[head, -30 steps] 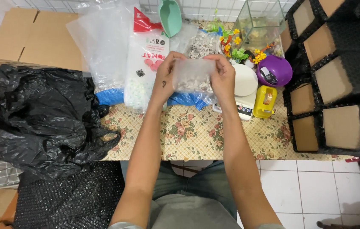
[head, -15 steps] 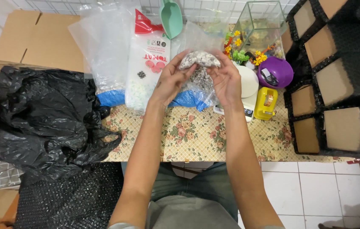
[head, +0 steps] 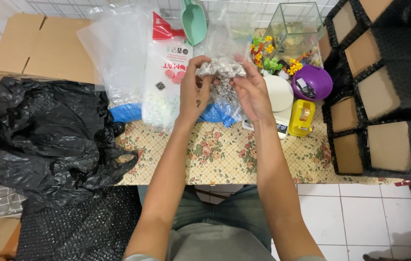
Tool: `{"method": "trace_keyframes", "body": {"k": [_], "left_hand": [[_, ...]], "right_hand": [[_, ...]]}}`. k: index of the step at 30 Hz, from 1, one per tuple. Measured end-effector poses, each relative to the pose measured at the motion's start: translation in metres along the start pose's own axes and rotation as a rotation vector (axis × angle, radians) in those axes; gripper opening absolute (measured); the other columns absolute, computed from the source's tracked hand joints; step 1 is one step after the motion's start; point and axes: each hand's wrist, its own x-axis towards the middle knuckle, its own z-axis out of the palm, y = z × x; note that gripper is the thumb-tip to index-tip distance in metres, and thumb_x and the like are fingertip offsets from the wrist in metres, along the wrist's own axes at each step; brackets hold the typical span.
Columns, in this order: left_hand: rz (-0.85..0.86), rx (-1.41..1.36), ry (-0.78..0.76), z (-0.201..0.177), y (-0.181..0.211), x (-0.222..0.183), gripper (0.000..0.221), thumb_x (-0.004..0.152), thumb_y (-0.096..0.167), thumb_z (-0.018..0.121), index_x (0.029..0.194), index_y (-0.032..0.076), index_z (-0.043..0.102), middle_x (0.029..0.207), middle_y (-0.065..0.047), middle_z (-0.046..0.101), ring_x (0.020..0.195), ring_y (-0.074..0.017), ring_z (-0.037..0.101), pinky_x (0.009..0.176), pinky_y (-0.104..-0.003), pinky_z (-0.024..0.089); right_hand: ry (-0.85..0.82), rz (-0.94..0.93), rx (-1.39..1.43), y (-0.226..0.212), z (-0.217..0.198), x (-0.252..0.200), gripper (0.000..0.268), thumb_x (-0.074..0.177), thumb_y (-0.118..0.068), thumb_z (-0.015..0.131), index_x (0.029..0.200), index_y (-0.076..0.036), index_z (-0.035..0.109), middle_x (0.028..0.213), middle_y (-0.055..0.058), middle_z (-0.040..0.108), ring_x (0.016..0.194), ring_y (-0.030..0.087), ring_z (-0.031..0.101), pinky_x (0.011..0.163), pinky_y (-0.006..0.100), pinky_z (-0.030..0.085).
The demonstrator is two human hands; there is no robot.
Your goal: The person measures small stones with a scoop and puts them into a plastic bag, then places the bag into a black pouch which is then put inside a cardboard box.
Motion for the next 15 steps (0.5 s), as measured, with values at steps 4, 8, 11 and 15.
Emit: {"method": "trace_keyframes", "body": {"k": [4, 8, 11, 15], "left_hand": [[0.135, 0.273, 0.001, -0.002, -0.033, 0.006, 0.044, 0.102, 0.001, 0.056, 0.139, 0.025, 0.058, 0.119, -0.001, 0.058, 0.107, -0.0214, 0.067, 0.084, -0.034, 0.059], [0.163, 0.169, -0.012, 0.002, -0.027, 0.007, 0.025, 0.102, 0.017, 0.064, 0.126, 0.018, 0.062, 0.117, -0.004, 0.055, 0.124, -0.0285, 0.057, 0.106, -0.049, 0.047], [0.019, 0.006, -0.018, 0.003, -0.029, 0.004, 0.029, 0.100, 0.030, 0.070, 0.125, 0.018, 0.062, 0.116, -0.005, 0.063, 0.119, -0.0255, 0.060, 0.104, -0.047, 0.048], [-0.119, -0.138, 0.015, 0.003, -0.023, 0.005, 0.034, 0.095, 0.038, 0.078, 0.123, 0.024, 0.066, 0.114, 0.003, 0.068, 0.105, -0.0101, 0.064, 0.096, -0.036, 0.053]], "right_hand": [[0.014, 0.036, -0.086, 0.008, -0.008, 0.004, 0.063, 0.096, 0.001, 0.065, 0.153, 0.000, 0.039, 0.119, 0.007, 0.052, 0.099, 0.012, 0.060, 0.093, 0.025, 0.056], [0.082, 0.004, -0.277, 0.006, -0.009, 0.003, 0.046, 0.101, -0.017, 0.068, 0.143, -0.005, 0.053, 0.101, 0.001, 0.058, 0.072, 0.006, 0.059, 0.062, 0.019, 0.052], [0.139, -0.064, -0.416, 0.020, -0.024, 0.008, 0.035, 0.102, -0.024, 0.071, 0.132, -0.008, 0.062, 0.089, -0.002, 0.059, 0.059, 0.004, 0.055, 0.048, 0.017, 0.045], [0.201, -0.135, -0.595, 0.017, -0.016, 0.009, 0.025, 0.101, -0.031, 0.071, 0.117, -0.012, 0.070, 0.080, -0.005, 0.060, 0.061, 0.002, 0.048, 0.053, 0.016, 0.039]]}}
